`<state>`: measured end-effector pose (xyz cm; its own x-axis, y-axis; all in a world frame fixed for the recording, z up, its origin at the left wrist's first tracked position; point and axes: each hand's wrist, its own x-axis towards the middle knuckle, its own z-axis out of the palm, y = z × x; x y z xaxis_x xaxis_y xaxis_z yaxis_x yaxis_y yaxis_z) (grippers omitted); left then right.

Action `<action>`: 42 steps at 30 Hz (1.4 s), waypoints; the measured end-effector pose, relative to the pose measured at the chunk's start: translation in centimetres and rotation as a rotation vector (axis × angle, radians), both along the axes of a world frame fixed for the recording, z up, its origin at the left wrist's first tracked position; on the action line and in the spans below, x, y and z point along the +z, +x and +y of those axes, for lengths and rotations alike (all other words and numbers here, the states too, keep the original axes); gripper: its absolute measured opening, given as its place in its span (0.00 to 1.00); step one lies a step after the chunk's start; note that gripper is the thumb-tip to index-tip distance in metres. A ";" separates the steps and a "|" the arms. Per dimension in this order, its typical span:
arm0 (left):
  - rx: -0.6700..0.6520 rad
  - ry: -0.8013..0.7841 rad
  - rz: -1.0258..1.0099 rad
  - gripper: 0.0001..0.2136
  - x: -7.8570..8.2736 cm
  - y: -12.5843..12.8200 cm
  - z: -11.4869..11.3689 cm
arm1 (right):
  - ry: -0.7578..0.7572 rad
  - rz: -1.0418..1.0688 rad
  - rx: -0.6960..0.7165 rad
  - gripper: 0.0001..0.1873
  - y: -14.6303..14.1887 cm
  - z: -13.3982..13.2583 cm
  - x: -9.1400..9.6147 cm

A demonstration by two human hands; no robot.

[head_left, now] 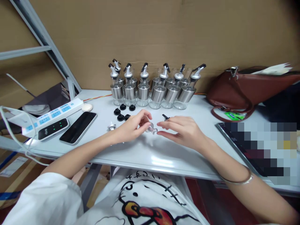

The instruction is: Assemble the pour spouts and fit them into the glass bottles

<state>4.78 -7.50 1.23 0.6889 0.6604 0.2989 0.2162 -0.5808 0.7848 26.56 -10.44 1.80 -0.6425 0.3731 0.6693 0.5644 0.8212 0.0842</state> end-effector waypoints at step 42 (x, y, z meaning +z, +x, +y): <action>0.055 1.129 0.191 0.17 -1.8 0.6 -1.1 | -0.676 0.520 -0.069 0.08 -0.6 -1.1 0.4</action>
